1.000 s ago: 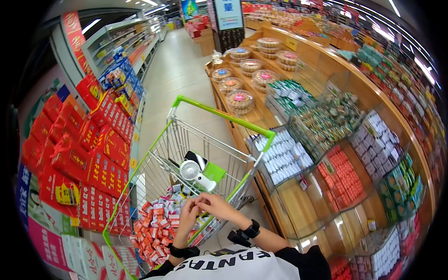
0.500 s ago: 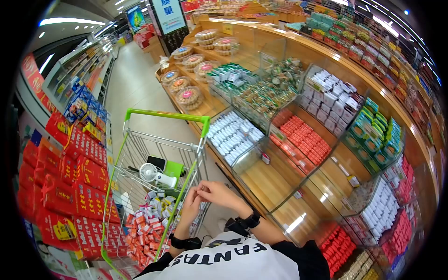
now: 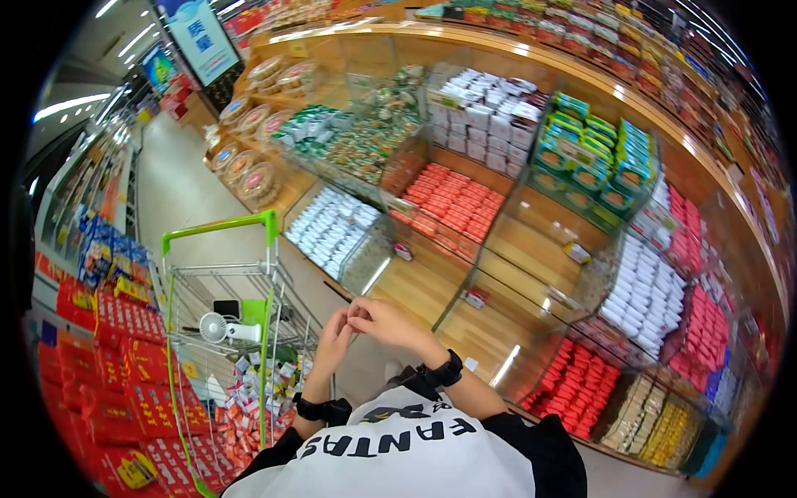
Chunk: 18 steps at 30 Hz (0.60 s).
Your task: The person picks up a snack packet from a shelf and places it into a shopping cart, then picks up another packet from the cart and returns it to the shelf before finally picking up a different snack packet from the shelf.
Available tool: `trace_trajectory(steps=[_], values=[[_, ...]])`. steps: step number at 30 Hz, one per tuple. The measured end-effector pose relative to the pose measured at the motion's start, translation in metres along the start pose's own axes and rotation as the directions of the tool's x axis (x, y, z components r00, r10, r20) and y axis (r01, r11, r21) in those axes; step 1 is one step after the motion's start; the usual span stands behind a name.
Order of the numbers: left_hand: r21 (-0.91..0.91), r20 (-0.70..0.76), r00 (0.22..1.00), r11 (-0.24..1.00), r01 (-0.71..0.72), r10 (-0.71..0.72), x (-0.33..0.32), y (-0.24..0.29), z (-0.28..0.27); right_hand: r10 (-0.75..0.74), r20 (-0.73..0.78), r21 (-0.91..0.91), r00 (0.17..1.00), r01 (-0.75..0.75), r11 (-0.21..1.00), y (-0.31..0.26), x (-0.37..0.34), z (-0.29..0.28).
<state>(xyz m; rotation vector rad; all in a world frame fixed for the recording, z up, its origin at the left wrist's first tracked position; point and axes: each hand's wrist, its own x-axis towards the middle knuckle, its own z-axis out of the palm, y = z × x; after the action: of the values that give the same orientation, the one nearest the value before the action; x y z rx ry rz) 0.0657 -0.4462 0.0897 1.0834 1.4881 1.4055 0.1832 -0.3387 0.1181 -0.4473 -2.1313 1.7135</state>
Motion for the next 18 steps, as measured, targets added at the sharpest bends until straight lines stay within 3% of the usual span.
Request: trace_trajectory(steps=[2, 4, 5, 11, 18], values=[[-0.030, 0.065, 0.998, 0.999, -0.017, 0.019, 0.012, 0.005, 0.016, 0.003, -0.054, -0.001, 0.999, -0.003, 1.000, 0.001, -0.009, -0.017], [-0.056, 0.150, 0.988, 0.997, 0.049, -0.040, 0.023, 0.008, 0.029, 0.108, -0.082, -0.011, 0.991, -0.109, 0.994, -0.001, -0.019, -0.033], [0.023, 0.172, 0.985, 1.000, -0.006, 0.002, 0.030, 0.009, 0.034, 0.064, -0.161, -0.026, 0.985, -0.069, 0.997, -0.002, -0.024, -0.037], [-0.011, 0.313, 0.948, 0.998, -0.054, 0.055, 0.064, 0.006, 0.054, 0.111, -0.289, -0.021, 0.951, -0.122, 0.992, 0.000, -0.035, -0.060], [-0.047, 0.428, 0.903, 0.999, -0.021, 0.040, 0.102, 0.014, 0.055, 0.098, -0.397, -0.038, 0.913, -0.123, 0.992, -0.002, -0.022, -0.076]])
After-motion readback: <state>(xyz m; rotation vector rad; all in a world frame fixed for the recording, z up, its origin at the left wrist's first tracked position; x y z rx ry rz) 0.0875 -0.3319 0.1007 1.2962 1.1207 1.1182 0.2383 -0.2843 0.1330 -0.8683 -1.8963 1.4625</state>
